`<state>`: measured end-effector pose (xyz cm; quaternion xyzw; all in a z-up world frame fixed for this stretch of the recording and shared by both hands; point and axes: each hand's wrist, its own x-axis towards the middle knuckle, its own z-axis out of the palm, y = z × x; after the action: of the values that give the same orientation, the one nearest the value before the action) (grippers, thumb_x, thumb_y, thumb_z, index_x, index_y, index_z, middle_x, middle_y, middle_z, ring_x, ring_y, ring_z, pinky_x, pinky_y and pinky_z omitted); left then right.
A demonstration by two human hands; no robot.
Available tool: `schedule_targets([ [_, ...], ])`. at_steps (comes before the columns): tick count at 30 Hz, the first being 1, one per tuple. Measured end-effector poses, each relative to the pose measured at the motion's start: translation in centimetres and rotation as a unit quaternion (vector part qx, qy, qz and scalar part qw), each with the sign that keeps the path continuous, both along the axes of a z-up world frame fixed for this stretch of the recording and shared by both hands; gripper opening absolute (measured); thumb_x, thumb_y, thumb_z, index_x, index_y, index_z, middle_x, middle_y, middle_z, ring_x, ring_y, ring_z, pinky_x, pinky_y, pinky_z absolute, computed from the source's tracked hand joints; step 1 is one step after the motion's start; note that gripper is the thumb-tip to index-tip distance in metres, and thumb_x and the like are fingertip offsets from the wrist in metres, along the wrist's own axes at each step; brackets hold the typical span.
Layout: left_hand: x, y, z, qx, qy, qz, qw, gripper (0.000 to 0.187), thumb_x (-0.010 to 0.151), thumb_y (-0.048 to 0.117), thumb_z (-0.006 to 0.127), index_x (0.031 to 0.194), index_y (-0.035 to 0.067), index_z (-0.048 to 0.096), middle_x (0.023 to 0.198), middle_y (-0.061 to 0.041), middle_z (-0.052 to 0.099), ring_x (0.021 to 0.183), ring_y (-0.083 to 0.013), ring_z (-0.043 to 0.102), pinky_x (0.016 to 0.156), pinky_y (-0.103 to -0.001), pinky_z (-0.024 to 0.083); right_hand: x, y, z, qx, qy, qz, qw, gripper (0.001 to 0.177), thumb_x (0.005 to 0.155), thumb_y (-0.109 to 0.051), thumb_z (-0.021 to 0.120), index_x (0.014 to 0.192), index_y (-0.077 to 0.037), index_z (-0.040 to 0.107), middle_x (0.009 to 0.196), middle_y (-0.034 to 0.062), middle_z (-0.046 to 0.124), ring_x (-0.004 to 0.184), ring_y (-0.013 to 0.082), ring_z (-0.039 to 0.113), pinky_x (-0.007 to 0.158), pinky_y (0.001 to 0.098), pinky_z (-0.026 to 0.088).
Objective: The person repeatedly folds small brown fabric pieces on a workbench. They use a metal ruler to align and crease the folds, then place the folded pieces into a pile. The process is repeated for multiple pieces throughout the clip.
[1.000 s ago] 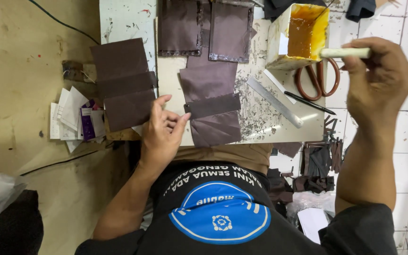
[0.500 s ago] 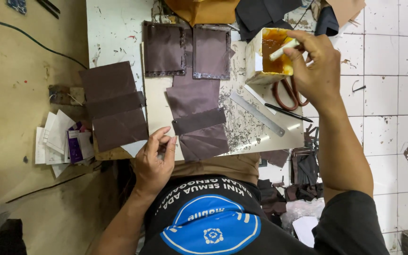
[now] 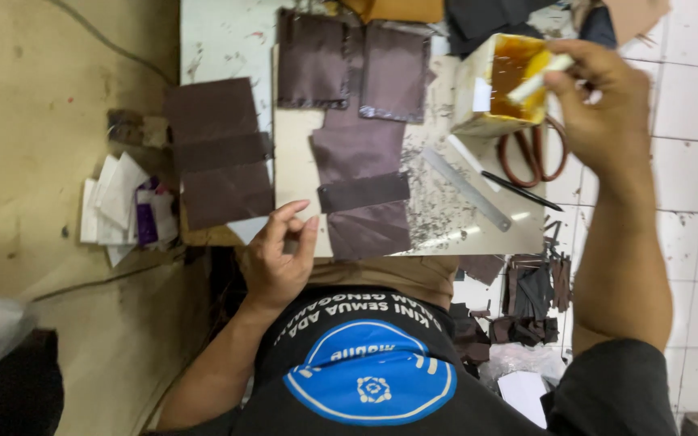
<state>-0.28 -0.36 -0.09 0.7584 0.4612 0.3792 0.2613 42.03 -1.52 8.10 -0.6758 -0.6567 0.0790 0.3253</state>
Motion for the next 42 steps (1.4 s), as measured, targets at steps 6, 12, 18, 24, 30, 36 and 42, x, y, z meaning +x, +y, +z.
schedule_targets([
  [6, 1.1, -0.4, 0.7, 0.122, -0.001, -0.154, 0.980, 0.027, 0.099, 0.004, 0.073, 0.122, -0.001, 0.062, 0.104, -0.016, 0.073, 0.089, -0.0292, 0.072, 0.083, -0.040, 0.061, 0.0, -2.4, 1.6, -0.126, -0.019, -0.018, 0.992, 0.030, 0.122, 0.007, 0.076, 0.152, 0.004, 0.074, 0.106, 0.0093, 0.065, 0.087, 0.0152, 0.049, 0.075, 0.0286, 0.038],
  [12, 3.9, -1.4, -1.5, 0.154, 0.043, -0.252, 0.954, 0.048, 0.090, 0.002, 0.085, 0.131, -0.005, 0.061, 0.124, -0.026, 0.072, 0.120, -0.0415, 0.070, 0.108, -0.048, 0.058, -9.8, -6.3, 7.0, -0.098, 0.092, 0.087, 0.987, 0.035, 0.101, 0.007, 0.070, 0.134, 0.016, 0.064, 0.121, 0.0269, 0.071, 0.107, 0.0288, 0.068, 0.096, 0.0326, 0.055],
  [18, 4.8, -1.2, -2.9, 0.131, 0.076, -0.300, 0.942, 0.049, 0.092, 0.013, 0.088, 0.127, -0.003, 0.058, 0.142, -0.027, 0.059, 0.137, -0.0439, 0.055, 0.118, -0.054, 0.046, -12.5, -6.7, -1.0, -0.018, 0.121, 0.063, 0.990, 0.031, 0.104, 0.005, 0.070, 0.132, 0.011, 0.062, 0.119, 0.0265, 0.071, 0.107, 0.0325, 0.070, 0.097, 0.0377, 0.060],
  [24, 5.1, -1.2, -3.3, 0.120, 0.055, -0.263, 0.956, 0.031, 0.104, 0.028, 0.065, 0.118, 0.001, 0.062, 0.140, -0.018, 0.062, 0.137, -0.0337, 0.056, 0.118, -0.047, 0.041, -14.5, -4.6, -3.7, -0.007, 0.115, 0.031, 0.993, 0.032, 0.103, 0.000, 0.072, 0.134, 0.007, 0.069, 0.090, 0.0230, 0.067, 0.078, 0.0360, 0.063, 0.074, 0.0470, 0.050],
  [30, 5.0, -0.9, -2.6, 0.109, 0.049, -0.269, 0.956, 0.032, 0.103, 0.028, 0.066, 0.118, 0.000, 0.063, 0.137, -0.019, 0.063, 0.135, -0.0341, 0.058, 0.117, -0.048, 0.042, -14.9, -4.1, -4.7, -0.002, 0.071, 0.044, 0.997, 0.033, 0.105, -0.003, 0.070, 0.135, 0.007, 0.067, 0.094, 0.0239, 0.069, 0.084, 0.0410, 0.064, 0.077, 0.0491, 0.051],
  [36, 4.9, -0.7, -2.3, 0.087, 0.046, -0.279, 0.955, 0.032, 0.102, 0.026, 0.067, 0.119, -0.001, 0.063, 0.138, -0.020, 0.063, 0.135, -0.0355, 0.057, 0.118, -0.048, 0.041, -14.9, -4.0, -4.7, -0.012, 0.068, 0.059, 0.996, 0.032, 0.103, 0.001, 0.070, 0.134, 0.010, 0.067, 0.092, 0.0247, 0.069, 0.082, 0.0404, 0.063, 0.076, 0.0498, 0.051],
  [42, 4.4, -0.1, -1.5, -0.050, -0.028, -0.314, 0.948, 0.026, 0.101, 0.017, 0.068, 0.118, -0.001, 0.059, 0.138, -0.022, 0.061, 0.138, -0.0369, 0.054, 0.120, -0.052, 0.040, -13.5, -5.8, -1.2, -0.058, 0.145, 0.067, 0.985, 0.035, 0.098, 0.002, 0.072, 0.133, 0.006, 0.068, 0.097, 0.0211, 0.072, 0.086, 0.0334, 0.065, 0.079, 0.0443, 0.052],
])
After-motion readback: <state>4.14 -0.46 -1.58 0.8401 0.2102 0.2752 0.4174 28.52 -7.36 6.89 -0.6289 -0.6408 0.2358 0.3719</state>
